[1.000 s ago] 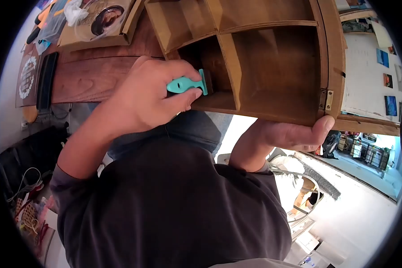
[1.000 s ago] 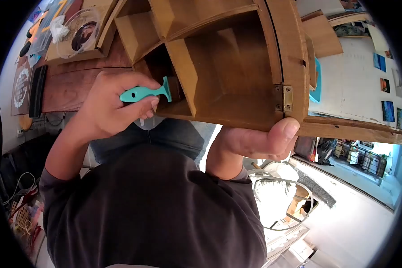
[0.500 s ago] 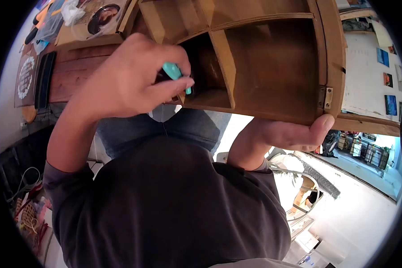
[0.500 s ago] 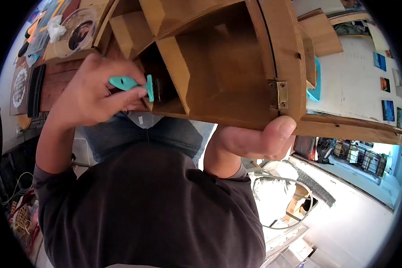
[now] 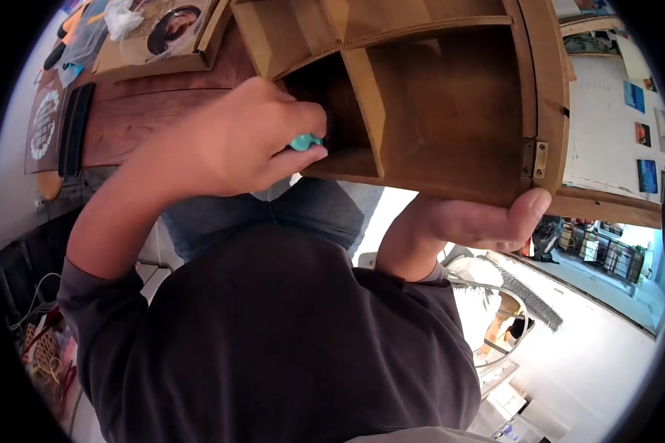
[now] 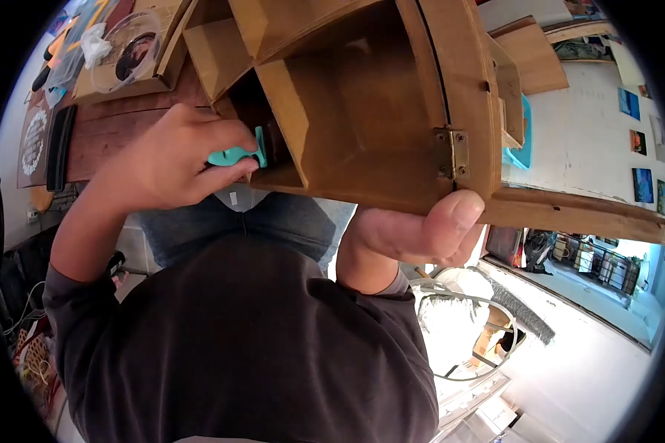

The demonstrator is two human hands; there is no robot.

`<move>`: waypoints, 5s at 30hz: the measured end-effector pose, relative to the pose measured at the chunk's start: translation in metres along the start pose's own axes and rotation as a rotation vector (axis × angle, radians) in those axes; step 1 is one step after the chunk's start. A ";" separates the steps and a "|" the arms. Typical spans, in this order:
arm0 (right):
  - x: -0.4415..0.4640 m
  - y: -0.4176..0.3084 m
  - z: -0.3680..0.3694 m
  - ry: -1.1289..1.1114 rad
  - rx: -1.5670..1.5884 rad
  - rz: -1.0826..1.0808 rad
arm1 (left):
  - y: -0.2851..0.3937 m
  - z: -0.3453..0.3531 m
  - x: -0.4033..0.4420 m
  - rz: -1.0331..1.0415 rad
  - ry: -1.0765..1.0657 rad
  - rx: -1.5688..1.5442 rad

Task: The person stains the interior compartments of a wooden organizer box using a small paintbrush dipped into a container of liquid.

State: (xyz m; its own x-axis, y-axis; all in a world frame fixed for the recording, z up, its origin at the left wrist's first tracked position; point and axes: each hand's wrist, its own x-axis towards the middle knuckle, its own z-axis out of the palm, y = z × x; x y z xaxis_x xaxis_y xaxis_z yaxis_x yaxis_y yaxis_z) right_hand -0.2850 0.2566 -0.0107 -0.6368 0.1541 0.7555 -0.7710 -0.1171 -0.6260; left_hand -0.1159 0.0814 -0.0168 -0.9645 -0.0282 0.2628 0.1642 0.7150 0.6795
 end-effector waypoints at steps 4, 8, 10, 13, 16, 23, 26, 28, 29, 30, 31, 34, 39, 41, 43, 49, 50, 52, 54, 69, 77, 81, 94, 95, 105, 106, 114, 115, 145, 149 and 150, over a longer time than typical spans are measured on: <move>0.001 0.002 0.000 -0.003 0.010 0.008 | 0.002 -0.012 0.001 0.018 -0.028 -0.034; 0.003 0.003 0.001 -0.001 0.015 0.011 | -0.002 0.000 0.003 -0.003 0.029 -0.103; 0.003 0.003 0.001 -0.001 0.011 0.008 | 0.013 -0.006 0.005 -0.283 0.087 -0.299; 0.005 0.007 0.003 0.001 0.006 0.000 | 0.006 0.011 -0.006 -0.411 0.199 -0.471; 0.007 0.008 0.001 -0.015 0.079 0.062 | 0.002 0.018 -0.021 -0.344 0.226 -0.490; 0.004 -0.006 0.015 0.049 0.337 0.339 | 0.022 0.041 -0.024 -0.647 0.383 -0.927; 0.004 -0.004 0.004 -0.047 0.279 0.361 | 0.026 0.051 -0.036 -0.465 0.512 -0.665; 0.004 -0.003 0.001 -0.010 0.183 0.349 | 0.027 0.055 -0.036 -0.447 0.545 -0.611; 0.005 -0.002 0.000 -0.014 0.179 0.346 | 0.024 0.058 -0.036 -0.408 0.512 -0.555; 0.004 -0.003 0.000 -0.031 0.167 0.332 | 0.022 0.059 -0.036 -0.370 0.480 -0.497; 0.004 -0.002 0.000 -0.046 0.157 0.319 | 0.021 0.059 -0.035 -0.371 0.483 -0.497; 0.004 0.002 0.001 0.044 0.264 0.318 | 0.021 0.056 -0.030 -0.413 0.488 -0.538; -0.004 -0.012 0.008 0.076 0.105 0.287 | 0.021 0.034 -0.009 -0.748 0.354 -0.915; -0.007 -0.017 0.012 0.072 0.100 0.318 | 0.013 0.028 -0.002 -0.777 0.348 -0.962; -0.010 -0.022 0.017 0.081 0.129 0.335 | 0.013 0.027 0.000 -0.811 0.350 -1.043; -0.010 -0.025 0.015 0.067 0.089 0.383 | 0.010 0.026 -0.015 -0.160 0.395 -0.052; -0.009 -0.023 0.013 0.079 0.091 0.386 | 0.006 0.024 -0.016 -0.158 0.393 -0.054; -0.007 -0.016 0.005 0.034 0.097 0.383 | -0.001 0.022 -0.015 -0.213 0.294 -0.096; -0.007 -0.015 0.006 0.047 0.101 0.366 | 0.003 0.028 -0.015 -0.222 0.281 -0.131; -0.018 -0.029 0.013 0.170 0.170 0.330 | 0.014 0.062 0.000 -0.390 0.578 -0.350; -0.017 -0.026 0.008 0.203 0.192 0.391 | 0.014 0.070 0.005 -0.348 0.653 -0.356; -0.018 -0.024 0.005 0.055 -0.024 0.147 | 0.014 0.055 0.006 -0.378 0.542 -0.225; -0.011 -0.024 0.003 0.149 0.098 0.370 | 0.020 0.017 -0.008 -0.307 0.682 -0.267; -0.010 -0.023 0.001 0.159 0.078 0.385 | 0.008 0.020 -0.013 -0.209 0.686 -0.217; -0.007 -0.017 0.003 0.099 0.117 0.233 | 0.017 0.044 -0.001 -0.399 0.507 -0.581; -0.009 -0.018 0.005 0.099 0.145 0.243 | 0.017 0.040 0.001 -0.554 0.487 -0.911; -0.011 -0.028 0.012 0.142 0.121 0.321 | 0.015 0.015 -0.014 -0.281 0.221 -0.502; -0.011 -0.026 0.012 0.136 0.130 0.326 | 0.011 0.015 -0.012 -0.250 0.123 -0.405; 0.001 0.013 -0.001 -0.082 0.277 -0.036 | 0.018 -0.007 -0.012 -0.225 0.183 -0.313; -0.002 0.006 0.009 -0.031 0.390 0.057 | 0.001 0.004 -0.020 -0.121 0.077 -0.156; -0.003 0.002 0.009 -0.009 0.363 0.083 | 0.000 0.003 -0.021 -0.105 0.047 -0.133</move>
State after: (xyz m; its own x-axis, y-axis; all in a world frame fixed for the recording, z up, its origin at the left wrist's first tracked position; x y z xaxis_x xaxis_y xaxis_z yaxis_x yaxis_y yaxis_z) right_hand -0.2841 0.2469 -0.0125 -0.6963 0.1210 0.7075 -0.6682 -0.4692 -0.5773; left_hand -0.0957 0.0839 -0.0240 -0.9674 -0.1328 0.2154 0.0923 0.6077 0.7888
